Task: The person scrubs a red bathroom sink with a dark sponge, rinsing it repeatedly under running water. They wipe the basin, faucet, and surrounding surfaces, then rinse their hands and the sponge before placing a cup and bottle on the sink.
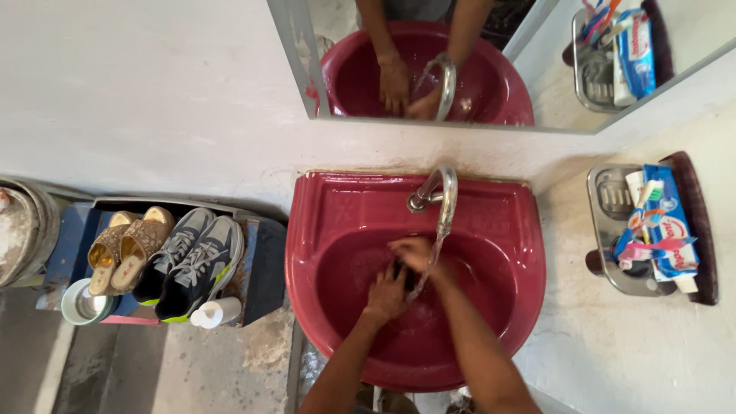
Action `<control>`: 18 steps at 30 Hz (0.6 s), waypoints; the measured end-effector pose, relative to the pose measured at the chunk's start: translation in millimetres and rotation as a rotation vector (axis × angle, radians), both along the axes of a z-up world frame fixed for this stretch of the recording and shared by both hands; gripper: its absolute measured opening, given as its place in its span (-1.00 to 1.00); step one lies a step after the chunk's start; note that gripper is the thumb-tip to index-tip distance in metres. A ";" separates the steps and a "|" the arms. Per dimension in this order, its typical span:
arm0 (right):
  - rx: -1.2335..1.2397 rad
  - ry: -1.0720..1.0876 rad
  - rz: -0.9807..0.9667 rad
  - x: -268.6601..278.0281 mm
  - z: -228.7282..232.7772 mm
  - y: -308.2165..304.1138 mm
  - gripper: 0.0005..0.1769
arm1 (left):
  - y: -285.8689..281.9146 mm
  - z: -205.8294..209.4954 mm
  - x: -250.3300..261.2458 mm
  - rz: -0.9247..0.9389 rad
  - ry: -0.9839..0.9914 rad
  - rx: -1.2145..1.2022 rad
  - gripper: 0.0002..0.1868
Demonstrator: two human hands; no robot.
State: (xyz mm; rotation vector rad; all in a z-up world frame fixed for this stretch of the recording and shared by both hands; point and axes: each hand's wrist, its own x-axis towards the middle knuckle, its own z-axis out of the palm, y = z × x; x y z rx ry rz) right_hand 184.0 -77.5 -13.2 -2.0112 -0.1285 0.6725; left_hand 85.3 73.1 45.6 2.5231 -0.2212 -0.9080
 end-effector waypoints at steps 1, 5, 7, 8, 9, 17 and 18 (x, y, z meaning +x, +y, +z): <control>-0.220 0.259 -0.322 -13.6 3.9 -36.2 -0.61 | -4.2 -7.4 2.6 -0.031 -0.049 -0.038 -0.09; 0.219 0.125 -0.877 -65.7 12.7 -110.9 -0.70 | -24.9 -51.3 7.3 -0.142 -0.161 0.095 -0.20; 0.276 0.218 -1.084 -78.5 13.3 -113.8 -0.73 | -28.4 -75.4 3.8 -0.103 -0.240 0.057 -0.36; 0.306 0.266 -1.184 -82.5 12.4 -109.7 -0.74 | -27.8 -81.2 -4.3 -0.081 -0.280 0.042 -0.43; 0.196 0.155 -1.166 -87.6 8.4 -98.3 -0.75 | -23.4 -84.6 -16.3 -0.145 -0.279 0.072 -0.48; -0.034 -0.237 -0.473 -75.0 -20.0 25.1 -0.76 | 23.7 -85.6 -63.6 -0.261 -0.099 0.378 -0.62; -0.059 -0.201 -0.370 -80.6 -17.5 48.6 -0.78 | 32.4 -89.9 -60.2 -0.241 -0.170 0.404 -0.66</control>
